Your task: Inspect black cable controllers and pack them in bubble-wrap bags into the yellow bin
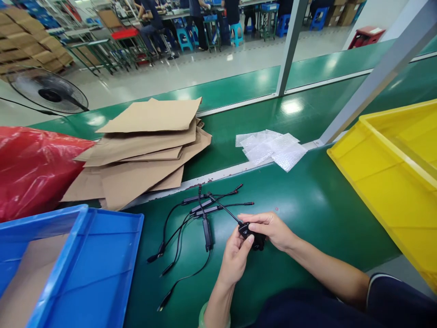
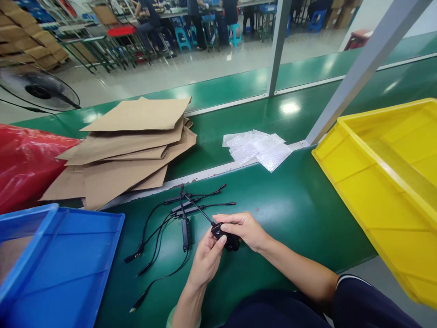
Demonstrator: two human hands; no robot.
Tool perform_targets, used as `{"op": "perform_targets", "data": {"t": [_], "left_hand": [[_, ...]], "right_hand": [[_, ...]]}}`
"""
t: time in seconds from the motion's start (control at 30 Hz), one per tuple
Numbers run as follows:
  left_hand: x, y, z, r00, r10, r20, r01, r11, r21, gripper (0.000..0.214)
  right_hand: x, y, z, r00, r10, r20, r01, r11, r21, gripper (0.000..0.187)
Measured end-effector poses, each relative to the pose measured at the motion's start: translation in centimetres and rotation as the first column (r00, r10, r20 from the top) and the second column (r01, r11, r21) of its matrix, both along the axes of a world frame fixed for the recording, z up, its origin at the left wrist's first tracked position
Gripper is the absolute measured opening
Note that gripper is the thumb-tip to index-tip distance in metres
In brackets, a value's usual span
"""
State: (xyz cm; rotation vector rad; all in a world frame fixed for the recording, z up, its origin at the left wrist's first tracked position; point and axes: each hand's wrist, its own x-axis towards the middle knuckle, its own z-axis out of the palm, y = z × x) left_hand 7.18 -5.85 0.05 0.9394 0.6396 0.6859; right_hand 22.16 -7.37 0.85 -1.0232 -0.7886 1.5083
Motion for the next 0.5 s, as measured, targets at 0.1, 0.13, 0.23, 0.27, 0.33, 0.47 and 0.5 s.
{"op": "perform_targets", "data": {"t": [0.1,0.13,0.23,0.27,0.33,0.47,0.5], "left_hand": [[0.0,-0.1,0.1,1.0,0.002,-0.011,-0.002,1.0,0.019,0.034],[0.0,-0.1,0.1,1.0,0.006,-0.017,-0.006,1.0,0.025,0.033],[-0.1,0.2,0.0,0.997,0.032,-0.069,-0.029,0.998,0.051,0.026],[-0.2,0.3,0.0,0.995,0.038,-0.093,-0.032,0.998,0.061,0.024],[-0.4,0.6,0.1,0.989,0.006,-0.146,0.005,0.997,0.079,0.019],[-0.7,0.9,0.9,0.94,-0.215,-0.267,0.25,0.963,0.105,0.017],[-0.6,0.8,1.1,0.915,-0.28,-0.29,0.32,0.942,0.101,0.017]], "right_hand": [[-0.2,-0.1,0.0,0.999,-0.03,0.023,0.03,1.0,0.003,0.033],[-0.3,-0.1,-0.1,0.999,-0.029,0.035,0.029,1.0,0.004,0.033],[-0.6,-0.3,-0.6,0.998,0.028,0.057,-0.027,0.999,-0.031,0.033],[-0.6,-0.3,-0.7,0.996,0.044,0.077,-0.042,0.999,-0.029,0.033],[-0.4,-0.4,-0.8,0.979,-0.005,0.204,-0.007,0.998,0.055,0.029],[1.4,-0.1,-0.3,0.682,-0.426,0.595,0.102,0.861,0.499,0.035],[2.0,0.0,-0.1,0.576,-0.511,0.638,0.066,0.807,0.586,0.04]]}}
